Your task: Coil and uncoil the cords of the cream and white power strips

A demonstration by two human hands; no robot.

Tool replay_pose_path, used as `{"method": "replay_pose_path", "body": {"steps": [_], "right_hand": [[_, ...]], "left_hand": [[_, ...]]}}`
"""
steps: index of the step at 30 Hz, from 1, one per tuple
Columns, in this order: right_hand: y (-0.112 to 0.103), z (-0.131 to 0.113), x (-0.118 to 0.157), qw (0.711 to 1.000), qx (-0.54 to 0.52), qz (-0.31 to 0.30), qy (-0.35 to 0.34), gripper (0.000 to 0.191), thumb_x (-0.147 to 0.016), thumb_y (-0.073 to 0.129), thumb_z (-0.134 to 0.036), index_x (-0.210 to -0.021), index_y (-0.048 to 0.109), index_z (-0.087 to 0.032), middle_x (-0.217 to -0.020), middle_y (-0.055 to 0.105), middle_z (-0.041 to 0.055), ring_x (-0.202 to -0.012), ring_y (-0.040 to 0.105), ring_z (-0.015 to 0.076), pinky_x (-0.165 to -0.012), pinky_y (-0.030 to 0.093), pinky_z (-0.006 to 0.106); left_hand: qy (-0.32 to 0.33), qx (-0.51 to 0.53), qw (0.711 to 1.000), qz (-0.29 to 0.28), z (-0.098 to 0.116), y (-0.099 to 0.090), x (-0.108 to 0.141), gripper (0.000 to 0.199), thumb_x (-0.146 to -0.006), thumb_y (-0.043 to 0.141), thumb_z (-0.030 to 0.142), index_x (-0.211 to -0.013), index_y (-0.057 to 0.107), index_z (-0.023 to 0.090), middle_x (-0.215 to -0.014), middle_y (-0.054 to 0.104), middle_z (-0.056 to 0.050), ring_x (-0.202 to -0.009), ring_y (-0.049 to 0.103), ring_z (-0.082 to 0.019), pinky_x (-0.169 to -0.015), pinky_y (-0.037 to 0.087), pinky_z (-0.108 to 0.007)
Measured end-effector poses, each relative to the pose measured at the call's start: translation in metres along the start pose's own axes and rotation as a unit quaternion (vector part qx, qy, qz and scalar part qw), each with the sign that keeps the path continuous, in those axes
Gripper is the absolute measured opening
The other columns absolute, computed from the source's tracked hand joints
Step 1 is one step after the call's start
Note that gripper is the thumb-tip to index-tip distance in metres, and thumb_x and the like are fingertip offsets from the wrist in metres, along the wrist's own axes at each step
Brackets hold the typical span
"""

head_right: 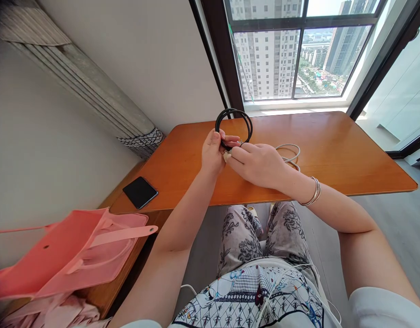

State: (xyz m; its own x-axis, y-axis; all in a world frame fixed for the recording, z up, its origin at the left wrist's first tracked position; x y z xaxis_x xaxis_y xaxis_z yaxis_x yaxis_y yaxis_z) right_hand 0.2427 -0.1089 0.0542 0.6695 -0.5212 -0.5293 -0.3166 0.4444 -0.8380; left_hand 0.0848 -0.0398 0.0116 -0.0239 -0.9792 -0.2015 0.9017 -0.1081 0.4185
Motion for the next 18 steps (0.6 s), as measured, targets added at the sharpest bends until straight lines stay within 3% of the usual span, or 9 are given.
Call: {"method": "replay_pose_path", "body": {"steps": [5,9,14,18], "right_hand": [[0.000,-0.003,-0.004,1.000,-0.018,-0.002,-0.016,0.040,-0.106,0.034,-0.017,-0.093,0.071,-0.025,-0.082,0.061,0.0052,-0.081,0.051,0.0176,-0.064,0.035,0.032],[0.000,0.011,-0.015,0.999,-0.042,0.022,0.009,0.035,-0.106,0.038,-0.025,-0.101,0.073,-0.025,-0.088,0.063,0.0060,-0.084,0.053,0.0186,-0.065,0.035,0.032],[-0.014,0.040,-0.032,0.992,-0.101,0.052,0.055,0.032,-0.103,0.046,-0.036,-0.112,0.075,-0.025,-0.101,0.064,0.0064,-0.086,0.056,0.0188,-0.072,0.039,0.033],[-0.016,0.055,-0.034,0.983,-0.155,0.047,0.082,0.032,-0.100,0.054,-0.042,-0.107,0.079,-0.024,-0.101,0.064,0.0068,-0.086,0.055,0.0188,-0.076,0.041,0.034]], "left_hand": [[0.019,0.015,0.999,-0.042,-0.005,0.004,0.007,0.039,-0.089,0.076,0.047,-0.076,0.049,0.021,-0.067,0.064,0.004,-0.066,0.064,-0.011,-0.065,0.050,-0.023],[0.004,-0.012,0.998,-0.054,-0.010,0.010,0.011,0.030,-0.093,0.072,0.029,-0.072,0.052,0.020,-0.062,0.055,0.004,-0.060,0.055,-0.010,-0.061,0.047,-0.023],[-0.092,-0.037,0.987,-0.126,-0.007,0.016,0.013,0.045,-0.099,0.058,0.052,-0.067,0.046,0.022,-0.047,0.045,0.005,-0.045,0.051,-0.013,-0.065,0.055,-0.032],[-0.119,-0.028,0.984,-0.131,0.002,0.017,0.015,0.053,-0.101,0.051,0.059,-0.064,0.041,0.022,-0.041,0.030,0.009,-0.035,0.037,-0.009,-0.064,0.056,-0.030]]}}
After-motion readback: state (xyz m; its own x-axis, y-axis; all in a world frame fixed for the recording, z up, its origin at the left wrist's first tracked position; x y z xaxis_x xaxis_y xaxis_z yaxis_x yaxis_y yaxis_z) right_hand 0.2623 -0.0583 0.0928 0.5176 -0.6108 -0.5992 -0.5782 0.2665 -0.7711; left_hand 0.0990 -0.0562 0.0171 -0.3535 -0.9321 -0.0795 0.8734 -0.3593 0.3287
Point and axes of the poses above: each hand's wrist, its own x-axis away from the middle knuckle, its own y-axis out of the palm, z = x × y, the point moved 1 cm from there along -x, towards the middle knuckle
